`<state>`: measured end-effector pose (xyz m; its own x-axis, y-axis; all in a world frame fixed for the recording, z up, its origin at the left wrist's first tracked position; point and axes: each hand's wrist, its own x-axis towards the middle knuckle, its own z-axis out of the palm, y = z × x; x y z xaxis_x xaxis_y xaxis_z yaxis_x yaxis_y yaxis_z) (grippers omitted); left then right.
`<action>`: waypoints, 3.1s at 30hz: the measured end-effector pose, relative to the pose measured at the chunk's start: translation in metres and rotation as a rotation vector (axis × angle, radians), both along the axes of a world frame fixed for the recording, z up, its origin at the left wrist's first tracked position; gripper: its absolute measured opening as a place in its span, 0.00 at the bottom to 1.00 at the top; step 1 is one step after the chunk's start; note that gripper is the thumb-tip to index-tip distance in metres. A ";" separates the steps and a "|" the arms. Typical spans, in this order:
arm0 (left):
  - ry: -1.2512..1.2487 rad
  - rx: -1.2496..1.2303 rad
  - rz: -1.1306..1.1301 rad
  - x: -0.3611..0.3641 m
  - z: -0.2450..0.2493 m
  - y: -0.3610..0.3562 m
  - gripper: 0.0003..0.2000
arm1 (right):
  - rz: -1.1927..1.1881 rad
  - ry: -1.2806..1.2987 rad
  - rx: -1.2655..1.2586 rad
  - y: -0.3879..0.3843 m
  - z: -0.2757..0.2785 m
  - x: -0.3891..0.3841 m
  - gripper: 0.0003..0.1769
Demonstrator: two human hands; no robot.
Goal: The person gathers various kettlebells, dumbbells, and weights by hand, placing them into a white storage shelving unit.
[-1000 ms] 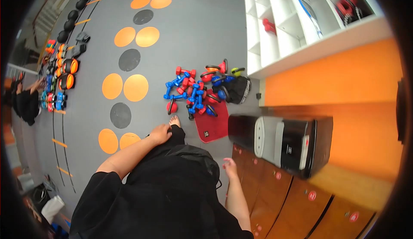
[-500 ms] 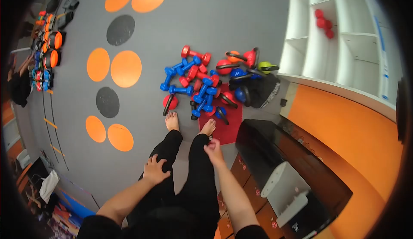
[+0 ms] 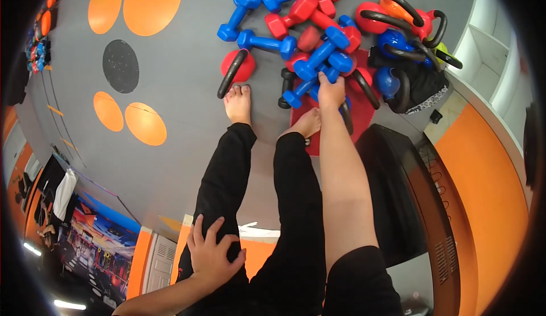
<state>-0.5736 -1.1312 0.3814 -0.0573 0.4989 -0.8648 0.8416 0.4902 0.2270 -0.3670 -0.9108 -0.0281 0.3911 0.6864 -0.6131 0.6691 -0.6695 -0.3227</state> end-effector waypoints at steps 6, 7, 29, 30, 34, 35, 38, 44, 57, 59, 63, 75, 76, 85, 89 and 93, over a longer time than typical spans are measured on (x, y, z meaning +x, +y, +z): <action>-0.118 0.110 0.225 -0.018 -0.018 0.006 0.13 | -0.049 0.186 0.144 -0.042 0.040 0.019 0.19; -0.213 0.114 0.323 -0.018 -0.040 0.009 0.14 | -0.125 0.275 0.016 -0.037 0.070 0.015 0.18; -0.531 -0.161 1.663 -0.097 -0.201 0.003 0.10 | -0.317 0.576 0.095 0.025 0.068 -0.019 0.32; -0.490 -0.142 1.589 -0.111 -0.203 -0.015 0.10 | -0.281 0.454 0.219 0.028 0.037 -0.031 0.29; -0.202 -0.179 1.411 -0.153 -0.157 -0.053 0.11 | -0.221 0.560 0.026 0.052 -0.018 -0.040 0.22; -0.164 -0.201 1.401 -0.160 -0.144 -0.071 0.11 | -0.246 0.567 -0.017 0.050 -0.017 -0.040 0.20; -0.123 -0.253 1.369 -0.173 -0.111 -0.120 0.10 | -0.320 0.687 -0.062 0.050 0.007 -0.037 0.13; -0.130 -0.334 1.334 -0.178 -0.001 -0.197 0.08 | -0.522 1.035 -0.189 -0.014 0.205 -0.001 0.06; -0.348 -0.047 0.979 -0.230 0.224 -0.104 0.10 | -0.434 0.890 0.267 -0.112 0.738 0.039 0.11; -0.263 0.225 0.794 -0.235 0.249 -0.064 0.12 | -0.385 0.907 0.384 -0.122 0.791 0.042 0.12; -0.293 0.633 0.639 -0.250 0.272 -0.011 0.08 | -0.247 0.832 0.559 -0.171 0.856 0.061 0.13; -0.725 0.864 0.648 -0.079 0.437 -0.022 0.11 | 0.070 0.636 0.834 -0.326 0.917 0.094 0.13; -0.723 0.861 0.649 -0.074 0.445 -0.029 0.11 | 0.058 0.644 0.860 -0.334 0.919 0.093 0.13; -0.522 1.216 0.200 -0.103 0.481 -0.053 0.10 | -0.224 0.725 0.802 -0.364 0.913 0.062 0.16; -0.484 1.213 0.214 -0.152 0.473 -0.054 0.09 | -0.294 0.715 0.800 -0.356 0.911 0.023 0.14; -0.595 1.027 0.474 -0.233 0.447 -0.055 0.11 | -0.228 0.717 0.796 -0.334 0.904 -0.033 0.14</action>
<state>-0.8062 -1.1863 0.8283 -0.1505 0.9874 -0.0489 0.2719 0.0889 0.9582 -0.4003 -1.2453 0.8757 0.2886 0.9437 -0.1617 0.0396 -0.1805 -0.9828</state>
